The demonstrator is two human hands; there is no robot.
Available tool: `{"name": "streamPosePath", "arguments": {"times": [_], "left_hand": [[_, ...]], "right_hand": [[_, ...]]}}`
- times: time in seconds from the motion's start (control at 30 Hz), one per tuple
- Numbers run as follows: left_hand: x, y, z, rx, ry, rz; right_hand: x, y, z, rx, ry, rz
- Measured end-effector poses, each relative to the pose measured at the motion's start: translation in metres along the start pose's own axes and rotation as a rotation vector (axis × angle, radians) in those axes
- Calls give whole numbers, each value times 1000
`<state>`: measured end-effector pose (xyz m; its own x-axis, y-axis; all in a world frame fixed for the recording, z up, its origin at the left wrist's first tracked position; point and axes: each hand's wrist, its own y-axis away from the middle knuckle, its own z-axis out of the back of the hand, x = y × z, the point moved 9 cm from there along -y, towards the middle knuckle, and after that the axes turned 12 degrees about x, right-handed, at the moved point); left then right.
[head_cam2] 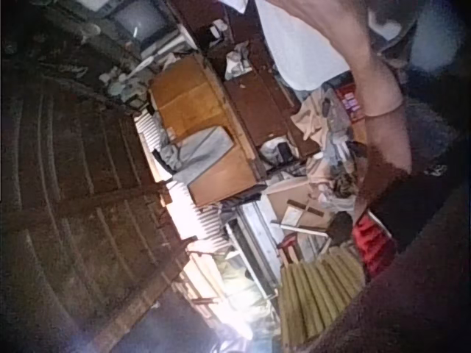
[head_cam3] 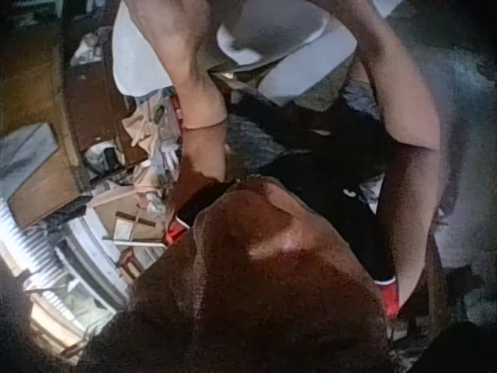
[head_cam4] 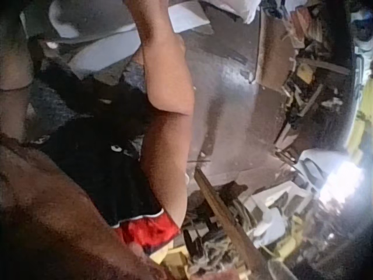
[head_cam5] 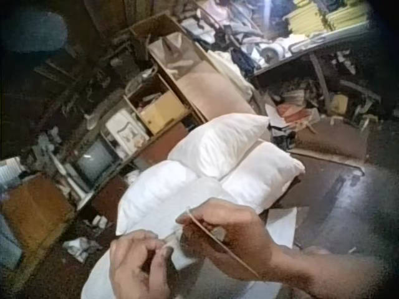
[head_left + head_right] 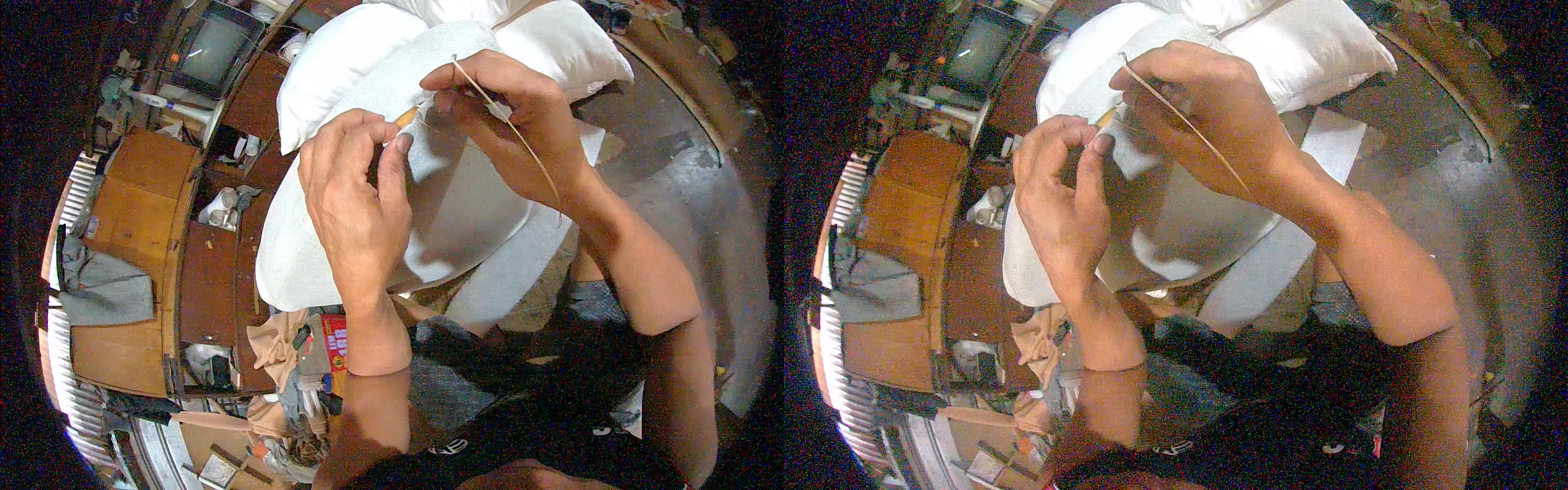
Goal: The person hand-sews a white pillow using a needle and thread. They repeatedly insert the needle through the fabric and pull the thread to close a seam.
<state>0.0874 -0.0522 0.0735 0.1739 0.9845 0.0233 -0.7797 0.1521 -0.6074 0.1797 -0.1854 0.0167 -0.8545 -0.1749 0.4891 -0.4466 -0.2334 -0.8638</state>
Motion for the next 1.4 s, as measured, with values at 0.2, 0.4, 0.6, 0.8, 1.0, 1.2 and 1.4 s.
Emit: {"name": "streamPosePath", "arguments": {"times": [0.2, 0.4, 0.6, 0.8, 1.0, 1.2, 1.4], "left_hand": [[-3, -1, 0, 4, 11, -11], [1, 1, 4, 2, 83, -60], [10, -1, 7, 38, 153, -21], [11, 0, 9, -3, 130, -23], [18, 0, 5, -65, 222, 78], [8, -1, 3, -65, 44, -61], [14, 0, 4, -20, 95, 65]], "right_hand": [[11, -1, -7, 132, 82, 61], [12, -1, -21, 182, 256, 56], [9, -2, -22, 172, 319, -22], [15, -2, -26, 86, 366, -33], [13, -1, -27, 49, 361, -62], [12, -2, -28, 60, 359, -62], [0, 1, -18, -15, -43, -98]]}}
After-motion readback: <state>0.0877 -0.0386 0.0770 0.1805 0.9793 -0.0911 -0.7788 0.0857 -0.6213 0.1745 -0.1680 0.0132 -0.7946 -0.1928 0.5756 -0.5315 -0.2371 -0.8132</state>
